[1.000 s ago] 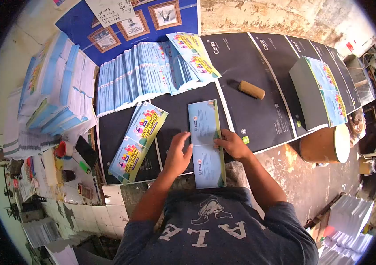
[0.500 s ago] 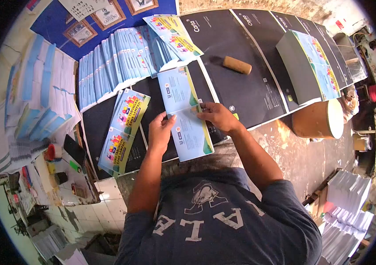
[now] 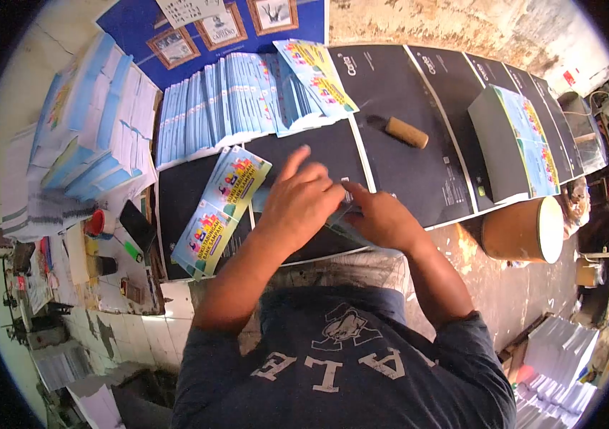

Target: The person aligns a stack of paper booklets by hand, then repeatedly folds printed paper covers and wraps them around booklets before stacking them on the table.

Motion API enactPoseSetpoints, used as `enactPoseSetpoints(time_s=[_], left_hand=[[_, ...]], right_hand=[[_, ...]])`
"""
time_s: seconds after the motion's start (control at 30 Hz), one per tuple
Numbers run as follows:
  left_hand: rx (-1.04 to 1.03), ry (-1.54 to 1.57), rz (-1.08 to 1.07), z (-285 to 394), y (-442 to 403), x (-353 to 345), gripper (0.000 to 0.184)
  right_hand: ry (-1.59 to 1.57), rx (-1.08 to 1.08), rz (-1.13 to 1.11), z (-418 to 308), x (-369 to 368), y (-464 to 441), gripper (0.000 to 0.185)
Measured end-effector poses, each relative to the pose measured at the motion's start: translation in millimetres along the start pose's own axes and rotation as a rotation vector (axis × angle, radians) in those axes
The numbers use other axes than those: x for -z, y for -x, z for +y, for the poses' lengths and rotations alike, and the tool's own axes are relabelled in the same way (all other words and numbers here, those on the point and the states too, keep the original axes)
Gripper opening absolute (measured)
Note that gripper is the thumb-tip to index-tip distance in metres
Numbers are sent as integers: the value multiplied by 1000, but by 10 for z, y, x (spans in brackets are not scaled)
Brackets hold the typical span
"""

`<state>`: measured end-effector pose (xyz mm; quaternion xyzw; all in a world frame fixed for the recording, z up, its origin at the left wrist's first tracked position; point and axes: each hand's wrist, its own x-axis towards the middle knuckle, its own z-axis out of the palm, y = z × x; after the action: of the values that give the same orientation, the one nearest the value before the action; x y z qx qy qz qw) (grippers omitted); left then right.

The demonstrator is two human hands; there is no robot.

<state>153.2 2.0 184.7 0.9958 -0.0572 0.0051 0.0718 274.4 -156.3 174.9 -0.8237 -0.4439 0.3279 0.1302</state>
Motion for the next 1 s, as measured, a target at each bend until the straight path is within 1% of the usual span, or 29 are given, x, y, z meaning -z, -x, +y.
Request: enactPoseSetpoints(time_s=[0.07,0.1,0.13,0.17,0.2,0.27,0.3,0.33,0.4,0.47,0.5,0.57,0.6,0.67,0.8,0.83,0.87,0.9,0.93,0.97,1.0], left_hand=[[189,-71,726,41,23,-38,37],[336,129,836,-63,77,-326,48],[542,451,863,-48,118,-556,45],[595,860,731,-73,143,-895,46],[627,1262,567,-87,159,-1163,46],[596,1139,521,-7,173,-1330,47],[622,1084,514,19,168,-1311,40],[622,1083,512,44,165,-1190,40],[662,1092,446,68,147,-972,32],[661,1055,478,39,167,-1016,29],[658,1050,423,31,186,-992,30],[669,1004,340,62,217,-954,30],[667,1002,340,69,226,-982,30],[676,1011,377,74,250,-1091,31],[693,1047,465,113,212,-1088,34],[714,943,496,119,203,-1082,38],[720,943,494,122,189,-1124,38],[687,960,568,124,163,-1164,39],[650,976,641,118,140,-1193,40],[648,976,635,110,135,-1223,40],[649,948,638,119,132,-1215,40]], right_hand=[[-443,120,233,632,-315,-284,49],[-435,126,237,760,-416,-362,49],[-891,142,314,859,-528,-398,42],[-1350,153,381,917,-622,-408,35],[-1557,159,382,889,-710,-420,30],[-1482,79,371,865,-806,-405,32],[-1483,82,373,809,-815,-392,32],[-1483,100,341,737,-820,-361,32],[-1484,119,312,687,-801,-324,32],[-1410,54,275,678,-771,-316,32],[-1408,59,278,674,-721,-331,32],[-1656,45,299,678,-638,-367,32],[-1657,46,301,694,-638,-405,32],[-1547,88,347,736,-675,-492,25],[-1432,120,398,687,-715,-550,21],[-1359,105,433,657,-730,-553,22],[-1285,91,467,627,-736,-553,23],[-1286,90,465,605,-740,-549,23],[-1195,59,516,588,-739,-548,23],[-1104,25,565,575,-744,-548,23],[-1109,18,568,565,-758,-545,23]])
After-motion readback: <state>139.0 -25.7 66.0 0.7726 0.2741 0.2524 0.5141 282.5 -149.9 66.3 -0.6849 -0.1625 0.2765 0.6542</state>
